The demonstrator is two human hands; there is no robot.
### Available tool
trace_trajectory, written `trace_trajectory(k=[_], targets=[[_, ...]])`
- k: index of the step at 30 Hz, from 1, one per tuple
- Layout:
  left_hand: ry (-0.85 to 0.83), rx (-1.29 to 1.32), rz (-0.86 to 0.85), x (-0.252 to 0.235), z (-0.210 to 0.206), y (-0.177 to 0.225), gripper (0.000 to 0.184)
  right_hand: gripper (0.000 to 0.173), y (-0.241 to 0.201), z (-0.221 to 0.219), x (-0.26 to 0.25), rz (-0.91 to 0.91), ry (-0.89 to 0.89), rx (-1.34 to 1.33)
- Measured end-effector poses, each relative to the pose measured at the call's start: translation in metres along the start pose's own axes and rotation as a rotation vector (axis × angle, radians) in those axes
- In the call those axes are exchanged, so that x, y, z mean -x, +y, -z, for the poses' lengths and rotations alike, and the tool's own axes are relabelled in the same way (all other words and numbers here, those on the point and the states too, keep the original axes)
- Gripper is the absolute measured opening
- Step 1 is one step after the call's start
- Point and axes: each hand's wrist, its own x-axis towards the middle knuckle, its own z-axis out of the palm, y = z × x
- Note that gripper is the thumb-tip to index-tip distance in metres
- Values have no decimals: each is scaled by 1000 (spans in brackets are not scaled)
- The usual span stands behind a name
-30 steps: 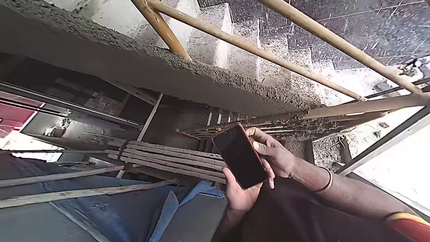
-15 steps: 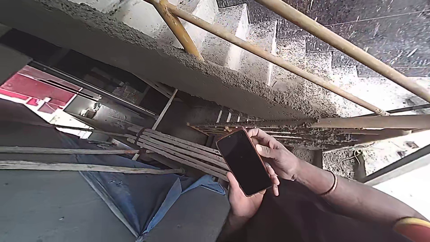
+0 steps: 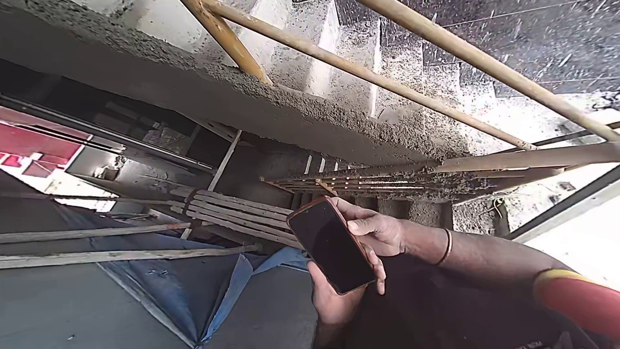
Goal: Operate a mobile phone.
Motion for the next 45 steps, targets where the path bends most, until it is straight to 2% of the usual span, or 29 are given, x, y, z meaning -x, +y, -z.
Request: trace_trajectory(k=[4, 9, 14, 18, 20, 23, 36, 38, 40, 43, 45], targets=[[27, 10, -57, -2, -8, 5, 90, 52, 4, -7, -1, -86, 24, -42], [33, -48, -41, 0, -5, 0, 92, 58, 1, -8, -5, 19, 27, 37], [10, -57, -86, 3, 7, 4, 94, 60, 8, 2, 0, -56, 7, 19], [16, -15, -25, 3, 7, 0, 95, 54, -4, -1, -4, 61, -11, 61], [-11, -44, -26, -3, 1, 1, 95, 59, -10, -1, -5, 123, -31, 97], [-36, -56, -28, -2, 3, 3, 93, 60, -5, -2, -3, 92, 42, 165], [-33, -79, -30, 2, 7, 1, 94, 54, 1, -4, -4, 72, -4, 82], [-25, -96, -50, -9, -12, 4, 87, 52, 3, -5, -2, 54, 35, 84], [6, -126, -61, -22, -35, 4, 80, 55, 2, -5, -4, 112, 58, 138], [-17, -160, -66, -15, -17, 2, 87, 63, -2, -6, -8, 176, 46, 179], [61, -132, -94, -12, -17, 3, 85, 62, -2, -4, -7, 197, 51, 190]])
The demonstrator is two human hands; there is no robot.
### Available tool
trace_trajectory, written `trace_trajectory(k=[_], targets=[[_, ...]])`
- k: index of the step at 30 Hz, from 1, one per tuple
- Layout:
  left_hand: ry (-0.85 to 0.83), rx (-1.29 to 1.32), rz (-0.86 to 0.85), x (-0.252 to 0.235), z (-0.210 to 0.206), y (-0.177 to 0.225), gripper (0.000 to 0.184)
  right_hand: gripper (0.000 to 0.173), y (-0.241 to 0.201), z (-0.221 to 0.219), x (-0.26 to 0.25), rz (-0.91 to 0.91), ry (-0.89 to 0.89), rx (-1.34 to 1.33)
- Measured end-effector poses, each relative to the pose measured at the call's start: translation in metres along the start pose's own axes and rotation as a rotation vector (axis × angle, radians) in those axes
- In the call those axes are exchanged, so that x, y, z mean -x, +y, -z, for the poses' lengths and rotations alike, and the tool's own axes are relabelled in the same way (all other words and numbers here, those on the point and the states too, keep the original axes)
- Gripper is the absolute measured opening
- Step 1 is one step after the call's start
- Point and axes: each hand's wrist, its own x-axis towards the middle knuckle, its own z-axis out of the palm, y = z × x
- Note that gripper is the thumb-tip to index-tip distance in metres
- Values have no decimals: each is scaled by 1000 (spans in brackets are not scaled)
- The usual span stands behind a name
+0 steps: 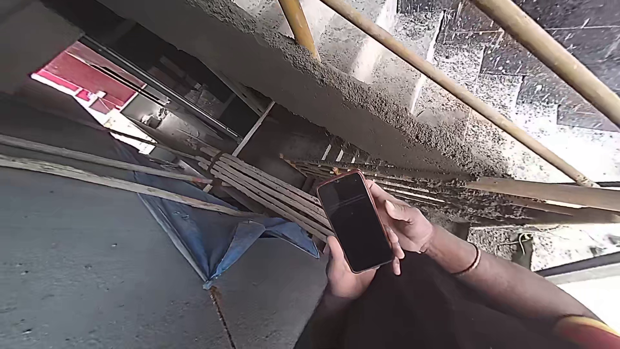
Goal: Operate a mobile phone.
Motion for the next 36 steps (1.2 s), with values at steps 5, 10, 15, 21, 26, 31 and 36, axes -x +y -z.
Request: trace_trajectory(k=[5, 10, 15, 21, 26, 31, 36], targets=[[-42, -12, -105, 5, 23, -2, 90, 55, -10, -7, 8, 56, 238, 484], [104, 6, -256, 11, 22, -9, 66, 52, -9, -24, 7, 184, 316, 1039], [134, 39, -348, 7, 15, -8, 59, 51, -5, -35, -1, 149, 359, 1215], [153, -65, -484, 1, 11, -11, 52, 55, 2, -38, -8, 116, 382, 1276], [129, -62, -516, 0, 12, -9, 53, 43, 2, -35, -9, 152, 314, 1315], [156, -53, -514, 2, 16, -6, 55, 52, -2, -36, -5, 144, 256, 1328], [63, -26, -402, 2, 18, 0, 71, 50, -16, -30, 0, 192, 309, 1201]])
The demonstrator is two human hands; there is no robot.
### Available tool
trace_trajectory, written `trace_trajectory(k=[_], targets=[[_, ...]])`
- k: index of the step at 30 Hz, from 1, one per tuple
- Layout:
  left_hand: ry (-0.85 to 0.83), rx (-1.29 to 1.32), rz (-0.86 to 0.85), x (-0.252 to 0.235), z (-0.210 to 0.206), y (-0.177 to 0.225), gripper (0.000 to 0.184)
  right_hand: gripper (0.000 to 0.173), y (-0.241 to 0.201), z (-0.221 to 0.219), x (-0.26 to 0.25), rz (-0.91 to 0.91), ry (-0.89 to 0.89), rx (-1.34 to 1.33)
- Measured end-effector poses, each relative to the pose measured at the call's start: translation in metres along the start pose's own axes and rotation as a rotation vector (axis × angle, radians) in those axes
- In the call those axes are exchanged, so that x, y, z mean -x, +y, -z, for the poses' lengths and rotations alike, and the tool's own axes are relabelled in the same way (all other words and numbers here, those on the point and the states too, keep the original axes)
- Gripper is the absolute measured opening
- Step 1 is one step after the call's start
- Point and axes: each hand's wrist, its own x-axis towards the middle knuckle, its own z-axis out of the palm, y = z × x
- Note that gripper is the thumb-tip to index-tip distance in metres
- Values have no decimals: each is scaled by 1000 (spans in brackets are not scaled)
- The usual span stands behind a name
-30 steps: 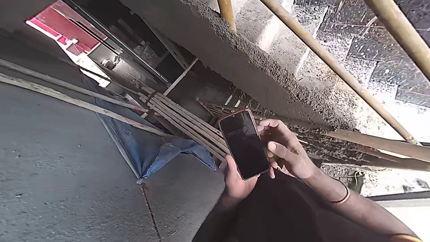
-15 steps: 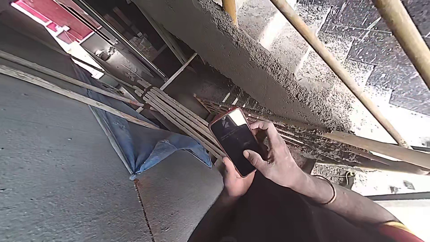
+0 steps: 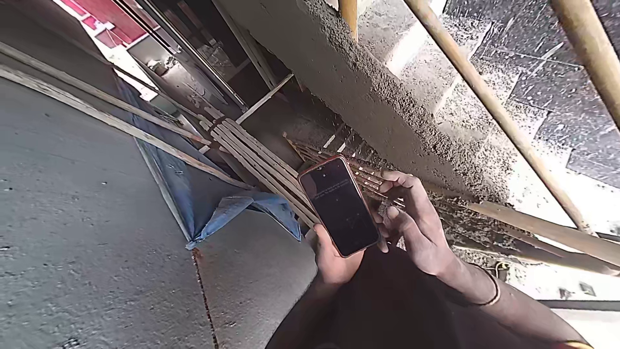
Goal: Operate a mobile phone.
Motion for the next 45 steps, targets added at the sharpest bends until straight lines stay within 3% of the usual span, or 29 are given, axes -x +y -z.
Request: trace_trajectory(k=[3, 7, 15, 24, 33, 38, 45], targets=[[-41, -8, 54, 0, 1, 0, 83, 54, 0, 2, 2, -8, -9, -42], [-17, -5, 50, 3, -3, 0, 81, 49, 2, -2, 6, -63, -58, -184], [-12, 16, 56, 12, -7, -6, 90, 44, 7, 6, 13, 50, -52, -74], [39, -3, -28, 30, -16, -15, 82, 46, 11, 11, 31, 169, -50, 54], [68, 54, -119, 45, -30, -19, 72, 48, 3, 17, 47, 278, -165, 92], [213, 106, -147, 55, -34, -21, 73, 39, 6, 16, 57, 384, -220, 122], [233, 133, -210, 56, -43, -22, 70, 32, 6, 12, 67, 523, -262, 221]])
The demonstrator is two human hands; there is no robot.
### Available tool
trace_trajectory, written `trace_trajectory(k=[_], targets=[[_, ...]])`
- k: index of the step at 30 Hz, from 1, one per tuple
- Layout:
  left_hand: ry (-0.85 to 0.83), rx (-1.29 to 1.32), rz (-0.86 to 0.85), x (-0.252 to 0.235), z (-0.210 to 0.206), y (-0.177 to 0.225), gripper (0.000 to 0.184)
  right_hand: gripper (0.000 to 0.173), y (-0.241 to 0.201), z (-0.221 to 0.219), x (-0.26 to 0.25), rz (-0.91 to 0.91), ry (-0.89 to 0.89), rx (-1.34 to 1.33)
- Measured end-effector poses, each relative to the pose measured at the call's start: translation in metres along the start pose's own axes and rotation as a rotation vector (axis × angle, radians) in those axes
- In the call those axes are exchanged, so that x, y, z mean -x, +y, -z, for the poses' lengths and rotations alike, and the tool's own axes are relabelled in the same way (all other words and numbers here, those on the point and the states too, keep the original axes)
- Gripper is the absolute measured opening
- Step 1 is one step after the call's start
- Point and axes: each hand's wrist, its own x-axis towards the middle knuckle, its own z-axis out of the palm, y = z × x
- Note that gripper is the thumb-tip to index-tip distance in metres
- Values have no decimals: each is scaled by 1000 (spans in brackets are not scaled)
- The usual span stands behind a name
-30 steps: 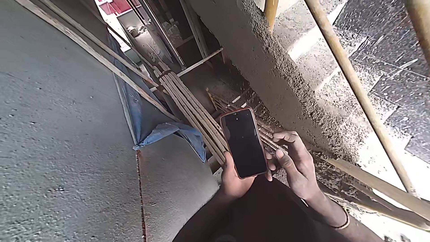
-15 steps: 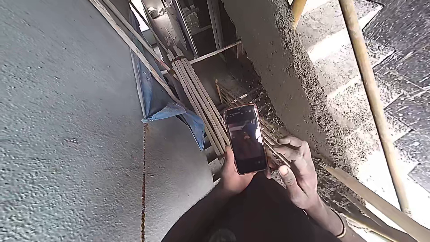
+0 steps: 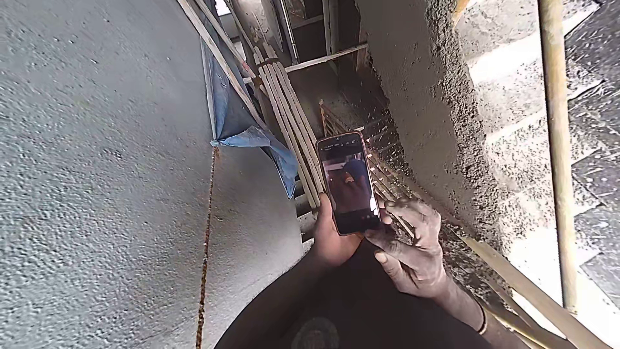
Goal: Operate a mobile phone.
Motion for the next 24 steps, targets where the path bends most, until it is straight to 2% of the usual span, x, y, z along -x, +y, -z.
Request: trace_trajectory(k=[6, 21, 24], targets=[[-46, 3, 7, 4, 0, -3, 73, 29, -1, 3, 2, 19, 33, 117], [-64, -17, 8, 8, 2, -13, 74, 30, -3, 13, 9, 58, 40, 42], [-59, -32, 18, 8, 4, -13, 78, 32, -6, 21, 7, 35, -8, -43]])
